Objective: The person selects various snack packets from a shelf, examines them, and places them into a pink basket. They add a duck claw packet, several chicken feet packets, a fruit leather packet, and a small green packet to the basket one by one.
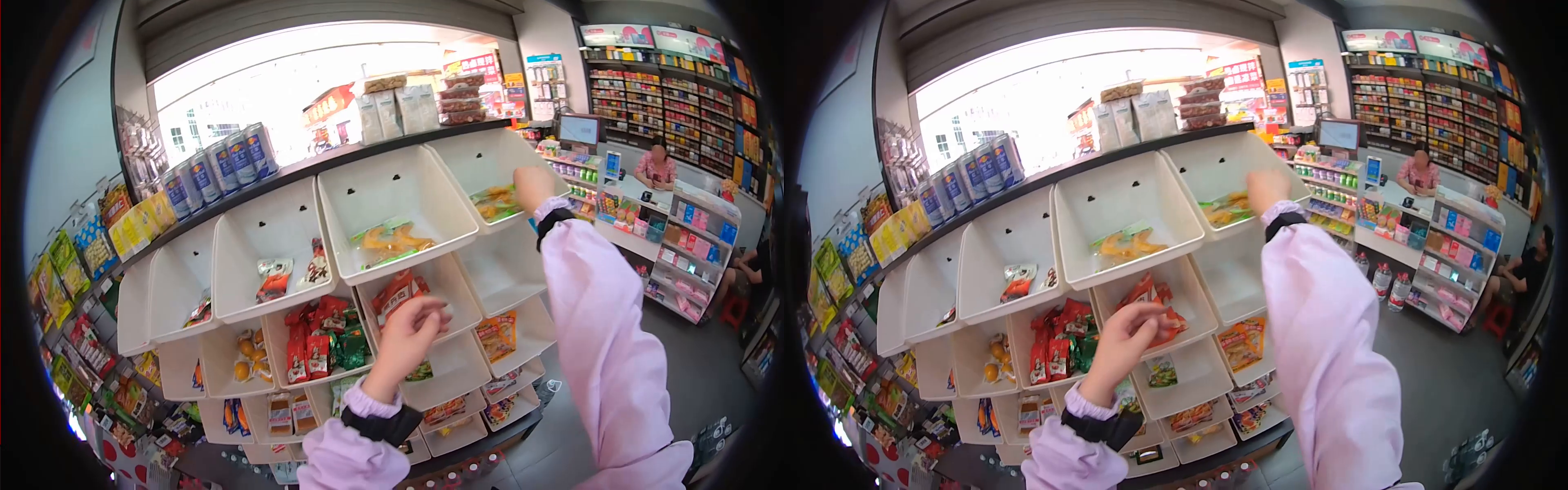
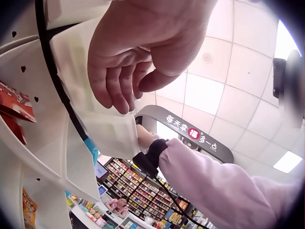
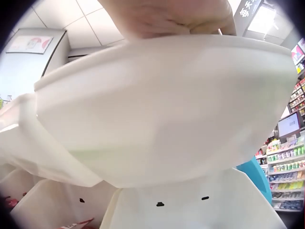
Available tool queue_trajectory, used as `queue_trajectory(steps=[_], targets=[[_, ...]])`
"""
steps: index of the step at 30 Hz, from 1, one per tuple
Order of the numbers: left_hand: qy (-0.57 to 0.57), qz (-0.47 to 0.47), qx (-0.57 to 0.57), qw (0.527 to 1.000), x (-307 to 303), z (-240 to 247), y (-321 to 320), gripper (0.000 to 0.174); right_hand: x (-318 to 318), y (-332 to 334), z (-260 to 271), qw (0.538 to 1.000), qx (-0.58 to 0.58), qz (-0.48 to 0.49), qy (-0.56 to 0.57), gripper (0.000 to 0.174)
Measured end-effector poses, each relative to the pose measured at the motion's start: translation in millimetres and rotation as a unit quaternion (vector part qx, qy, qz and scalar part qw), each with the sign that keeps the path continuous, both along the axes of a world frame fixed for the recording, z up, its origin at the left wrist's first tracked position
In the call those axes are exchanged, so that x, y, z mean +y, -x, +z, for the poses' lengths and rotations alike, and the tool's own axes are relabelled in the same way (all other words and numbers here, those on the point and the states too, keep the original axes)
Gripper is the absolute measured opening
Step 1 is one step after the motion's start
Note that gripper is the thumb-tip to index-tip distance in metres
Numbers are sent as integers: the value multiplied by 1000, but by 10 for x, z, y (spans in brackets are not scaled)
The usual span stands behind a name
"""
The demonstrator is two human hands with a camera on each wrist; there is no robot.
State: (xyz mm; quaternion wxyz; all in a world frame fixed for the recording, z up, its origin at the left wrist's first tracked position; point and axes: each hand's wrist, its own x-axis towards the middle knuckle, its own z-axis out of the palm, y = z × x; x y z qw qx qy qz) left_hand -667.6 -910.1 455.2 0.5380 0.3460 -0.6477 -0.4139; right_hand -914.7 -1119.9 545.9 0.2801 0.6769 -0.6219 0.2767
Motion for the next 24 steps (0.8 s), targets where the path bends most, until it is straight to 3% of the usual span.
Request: queue_trajectory(steps=[2, 5, 9, 15, 18, 19, 24], targets=[[-3, -11, -15, 1000, -106, 13, 103, 20, 122, -2, 99, 999, 26, 39, 1, 13], [-49, -42, 7, 998, -201, 83, 252, 24, 395, -59, 169, 983, -27, 169, 60, 15], [-114, -98, 99, 984, -274, 139, 478, 32, 1055, -151, 28, 930, -53, 322, 170, 12], [-227, -241, 360, 872, -178, 247, 762, 41, 2032, -259, -444, 902, -59, 396, 159, 13], [-97, -218, 322, 916, -347, -32, 852, 42, 2346, -354, -802, 900, -35, 418, 118, 17], [-78, -147, 275, 947, -335, -140, 884, 41, 2409, -398, -913, 904, -38, 412, 110, 18], [-74, -108, 248, 960, 47, -673, 562, 46, 2782, -680, -1417, 901, -58, 430, -11, 22]])
